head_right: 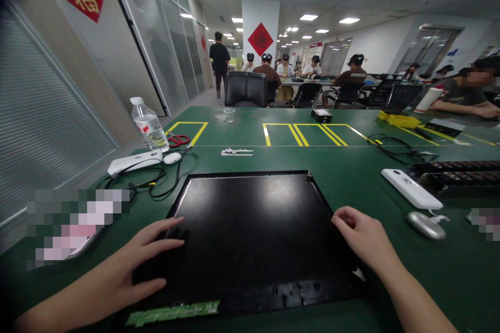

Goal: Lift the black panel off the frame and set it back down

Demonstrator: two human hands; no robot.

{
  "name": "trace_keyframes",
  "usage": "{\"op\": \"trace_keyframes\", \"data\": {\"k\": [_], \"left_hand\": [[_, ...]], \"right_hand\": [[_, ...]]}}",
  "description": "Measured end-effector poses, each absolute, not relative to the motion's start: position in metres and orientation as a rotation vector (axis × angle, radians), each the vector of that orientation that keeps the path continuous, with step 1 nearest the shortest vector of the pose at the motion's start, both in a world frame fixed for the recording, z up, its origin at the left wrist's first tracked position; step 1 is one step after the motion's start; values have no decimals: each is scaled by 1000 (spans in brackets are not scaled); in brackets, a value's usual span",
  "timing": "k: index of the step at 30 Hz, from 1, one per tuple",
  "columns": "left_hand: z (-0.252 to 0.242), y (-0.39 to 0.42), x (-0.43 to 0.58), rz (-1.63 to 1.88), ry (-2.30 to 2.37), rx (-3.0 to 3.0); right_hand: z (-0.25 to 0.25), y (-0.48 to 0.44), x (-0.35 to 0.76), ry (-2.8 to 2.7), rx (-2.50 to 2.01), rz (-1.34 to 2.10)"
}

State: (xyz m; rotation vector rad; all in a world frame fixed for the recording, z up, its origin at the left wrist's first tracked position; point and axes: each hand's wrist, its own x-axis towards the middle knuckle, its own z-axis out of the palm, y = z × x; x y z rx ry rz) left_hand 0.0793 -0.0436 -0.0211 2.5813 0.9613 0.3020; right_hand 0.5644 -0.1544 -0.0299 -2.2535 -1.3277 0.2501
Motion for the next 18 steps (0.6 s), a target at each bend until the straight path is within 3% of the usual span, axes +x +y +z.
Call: {"op": "trace_keyframes", "data": {"k": [5,18], "left_hand": [[-3,-51,80,127,840,2580],[-7,-49,80,170,656,2678]], "right_hand": [[-30,-154,566,-1330,-2244,268],[-32,-153,565,-1310,-2254,281]]}}
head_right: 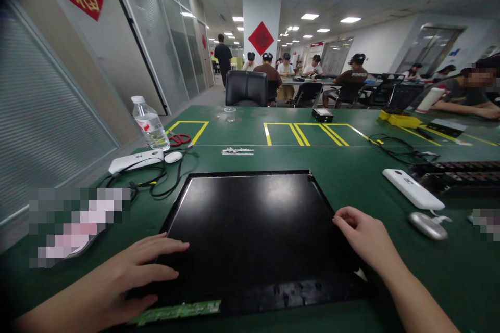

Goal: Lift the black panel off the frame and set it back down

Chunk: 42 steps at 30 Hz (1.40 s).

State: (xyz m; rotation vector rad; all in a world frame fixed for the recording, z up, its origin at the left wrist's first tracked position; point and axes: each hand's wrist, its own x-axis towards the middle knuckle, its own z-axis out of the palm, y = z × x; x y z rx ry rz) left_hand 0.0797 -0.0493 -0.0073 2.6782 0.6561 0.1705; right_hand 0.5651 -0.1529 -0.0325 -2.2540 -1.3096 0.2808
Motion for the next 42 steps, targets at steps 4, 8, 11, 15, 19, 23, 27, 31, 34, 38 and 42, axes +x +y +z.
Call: {"op": "trace_keyframes", "data": {"k": [4,8,11,15,19,23,27,31,34,38,42], "left_hand": [[-5,-49,81,140,657,2695],[-6,-50,80,173,650,2670],[-7,-50,79,153,659,2677],[-6,-49,79,111,662,2688],[-4,-49,80,69,657,2697],[-4,-49,81,113,647,2685],[-2,-50,81,121,640,2692],[-2,-50,80,132,635,2695],[-3,-51,80,119,653,2688],[-3,-52,80,96,667,2673],[-7,-49,78,119,722,2709]], "right_hand": [[-32,-152,565,-1314,-2254,272],[-32,-153,566,-1325,-2251,262],[-31,-153,565,-1324,-2250,254],[-31,-153,564,-1314,-2261,258],[-31,-152,565,-1303,-2273,285],[-32,-152,566,-1310,-2270,279],[-31,-152,564,-1309,-2280,278],[-30,-152,563,-1280,-2286,298],[-30,-152,564,-1281,-2280,305],[-31,-153,565,-1301,-2274,295],[-30,-153,564,-1303,-2280,294]]}}
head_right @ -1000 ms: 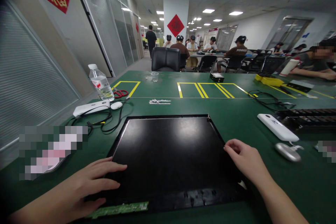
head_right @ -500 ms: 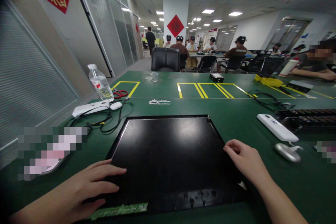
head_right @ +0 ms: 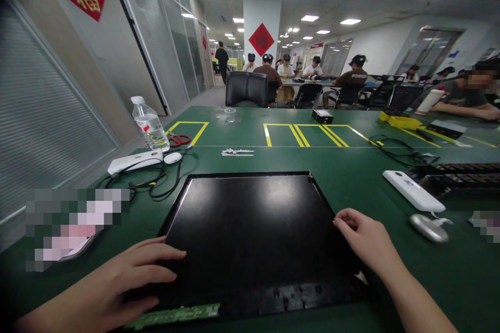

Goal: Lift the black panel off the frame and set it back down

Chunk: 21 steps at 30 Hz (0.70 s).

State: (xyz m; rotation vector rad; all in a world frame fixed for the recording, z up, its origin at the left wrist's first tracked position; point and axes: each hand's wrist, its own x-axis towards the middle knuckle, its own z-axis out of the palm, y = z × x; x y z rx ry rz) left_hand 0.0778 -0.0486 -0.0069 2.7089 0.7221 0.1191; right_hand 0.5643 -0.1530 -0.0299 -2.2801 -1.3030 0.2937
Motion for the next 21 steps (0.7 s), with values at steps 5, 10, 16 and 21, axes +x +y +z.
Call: {"op": "trace_keyframes", "data": {"k": [5,10,16,21], "left_hand": [[-17,-35,77,352,1067,2806],[-18,-31,79,273,1248,2796],[-38,-28,72,319,1209,2871],[-47,-25,69,413,1162,2815]], "right_hand": [[-30,-153,566,-1316,-2274,304],[-34,-152,570,-1332,-2255,262],[-35,-153,566,-1362,-2271,217],[-34,-154,563,-1354,-2296,249]]}}
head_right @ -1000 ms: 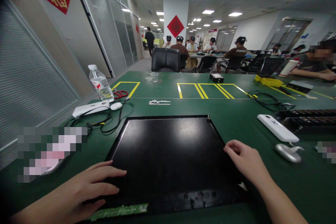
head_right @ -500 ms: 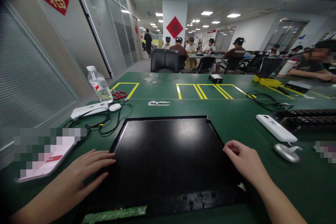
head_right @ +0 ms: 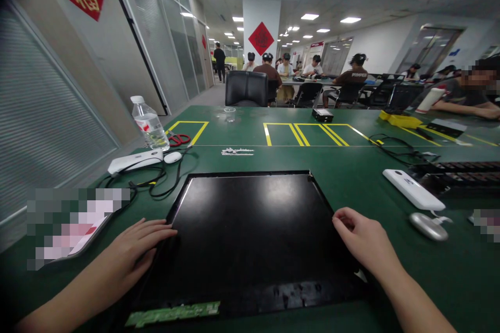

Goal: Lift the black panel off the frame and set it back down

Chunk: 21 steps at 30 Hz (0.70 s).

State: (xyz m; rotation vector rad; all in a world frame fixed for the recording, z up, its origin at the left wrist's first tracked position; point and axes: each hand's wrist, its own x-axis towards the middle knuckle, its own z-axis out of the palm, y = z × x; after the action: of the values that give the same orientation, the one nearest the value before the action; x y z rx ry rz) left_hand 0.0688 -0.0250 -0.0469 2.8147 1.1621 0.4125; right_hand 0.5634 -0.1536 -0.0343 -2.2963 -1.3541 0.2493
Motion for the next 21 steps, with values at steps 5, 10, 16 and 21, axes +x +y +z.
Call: {"op": "trace_keyframes", "data": {"k": [5,10,16,21], "left_hand": [[-40,-29,75,472,1134,2710],[-38,-31,76,488,1141,2620],[-38,-31,75,491,1134,2590],[-38,-29,73,476,1119,2587]], "right_hand": [[-35,-154,562,-1347,-2301,250],[-36,-153,563,-1362,-2306,212],[-37,-154,565,-1373,-2303,210],[-38,-153,566,-1388,-2281,199]]}}
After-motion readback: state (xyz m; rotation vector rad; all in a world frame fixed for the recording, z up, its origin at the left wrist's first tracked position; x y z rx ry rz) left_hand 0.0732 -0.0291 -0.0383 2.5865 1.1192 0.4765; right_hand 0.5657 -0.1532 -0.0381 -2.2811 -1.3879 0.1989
